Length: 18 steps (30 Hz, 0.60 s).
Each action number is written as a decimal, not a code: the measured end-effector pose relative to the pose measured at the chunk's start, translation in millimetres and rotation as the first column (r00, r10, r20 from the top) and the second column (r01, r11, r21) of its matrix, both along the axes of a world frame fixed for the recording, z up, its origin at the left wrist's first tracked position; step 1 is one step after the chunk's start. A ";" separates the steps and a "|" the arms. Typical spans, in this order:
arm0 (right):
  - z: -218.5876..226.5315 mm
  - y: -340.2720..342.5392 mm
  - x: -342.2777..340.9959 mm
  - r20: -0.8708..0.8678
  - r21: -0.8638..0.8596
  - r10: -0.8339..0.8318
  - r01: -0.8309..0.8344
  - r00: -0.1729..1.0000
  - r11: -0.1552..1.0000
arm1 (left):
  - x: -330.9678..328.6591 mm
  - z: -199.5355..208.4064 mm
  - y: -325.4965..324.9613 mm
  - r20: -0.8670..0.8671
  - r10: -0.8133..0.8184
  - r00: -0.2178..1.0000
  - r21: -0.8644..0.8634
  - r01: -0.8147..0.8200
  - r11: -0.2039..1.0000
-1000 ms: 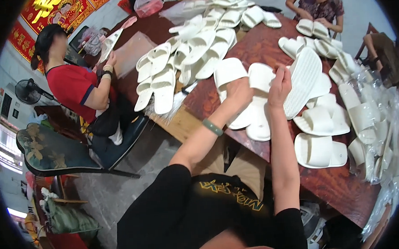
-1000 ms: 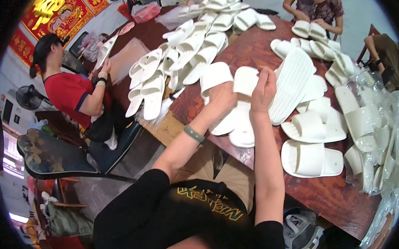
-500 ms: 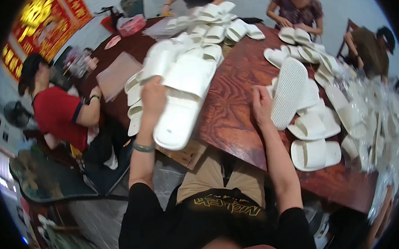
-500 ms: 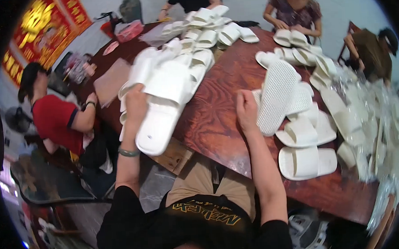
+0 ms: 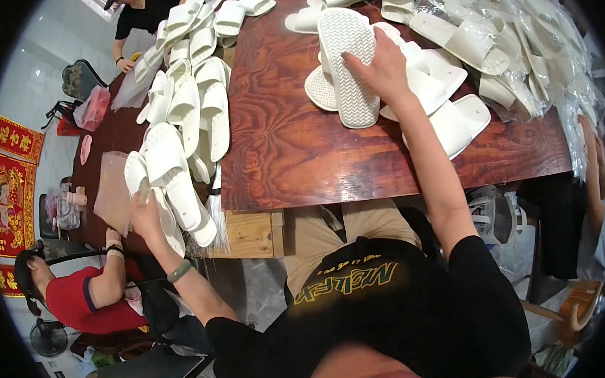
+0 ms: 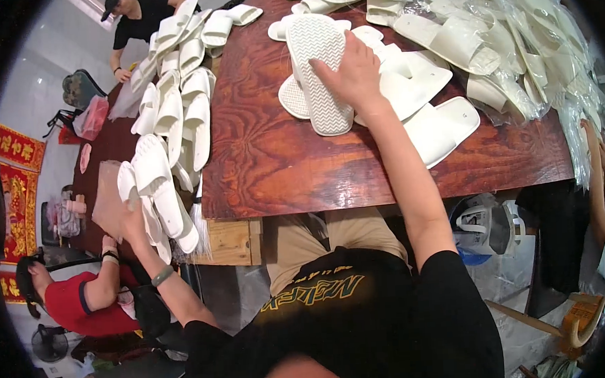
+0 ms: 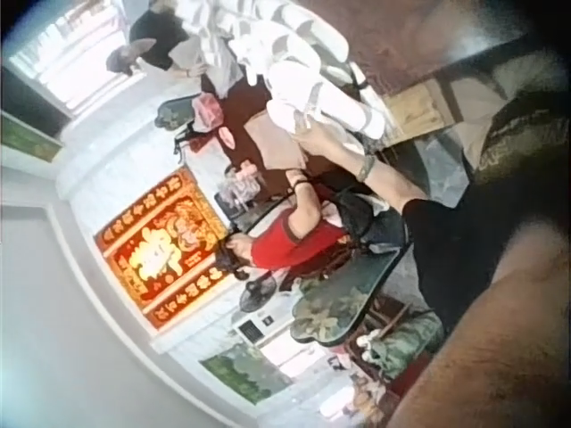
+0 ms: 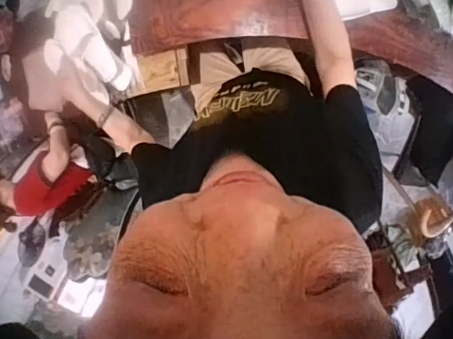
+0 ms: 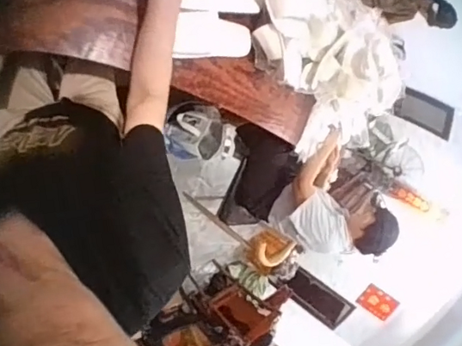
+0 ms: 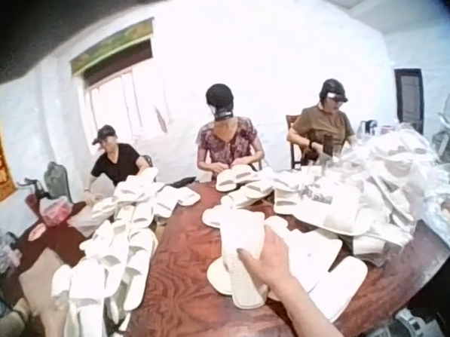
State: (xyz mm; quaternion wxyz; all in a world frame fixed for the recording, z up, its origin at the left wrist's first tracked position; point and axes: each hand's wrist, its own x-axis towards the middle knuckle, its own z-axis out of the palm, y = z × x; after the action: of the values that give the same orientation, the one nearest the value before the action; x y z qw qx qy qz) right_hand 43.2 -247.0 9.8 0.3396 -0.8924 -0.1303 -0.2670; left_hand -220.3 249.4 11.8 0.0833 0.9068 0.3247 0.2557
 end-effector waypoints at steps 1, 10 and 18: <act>-1.4 -0.3 -5.5 -0.010 -0.013 -0.001 0.000 1.000 1.000 | -2.0 13.8 -26.1 0.121 -0.018 0.993 0.119 0.003 0.993; 0.9 40.0 -50.9 0.195 -0.058 0.508 -0.508 0.839 0.860 | 35.8 32.9 -214.9 0.489 -0.349 0.799 -0.290 0.527 0.799; 34.0 -9.4 43.2 -0.027 -0.663 0.475 -0.372 0.879 0.650 | 75.7 24.7 -248.7 0.024 -0.497 0.868 -0.358 0.471 0.806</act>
State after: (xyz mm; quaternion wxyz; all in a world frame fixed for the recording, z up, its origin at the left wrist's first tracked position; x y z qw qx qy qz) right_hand 86.4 -256.4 43.8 0.0505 -0.8752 -0.4446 -0.1837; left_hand -144.6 0.7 36.5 0.2951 0.9380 0.1259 0.1314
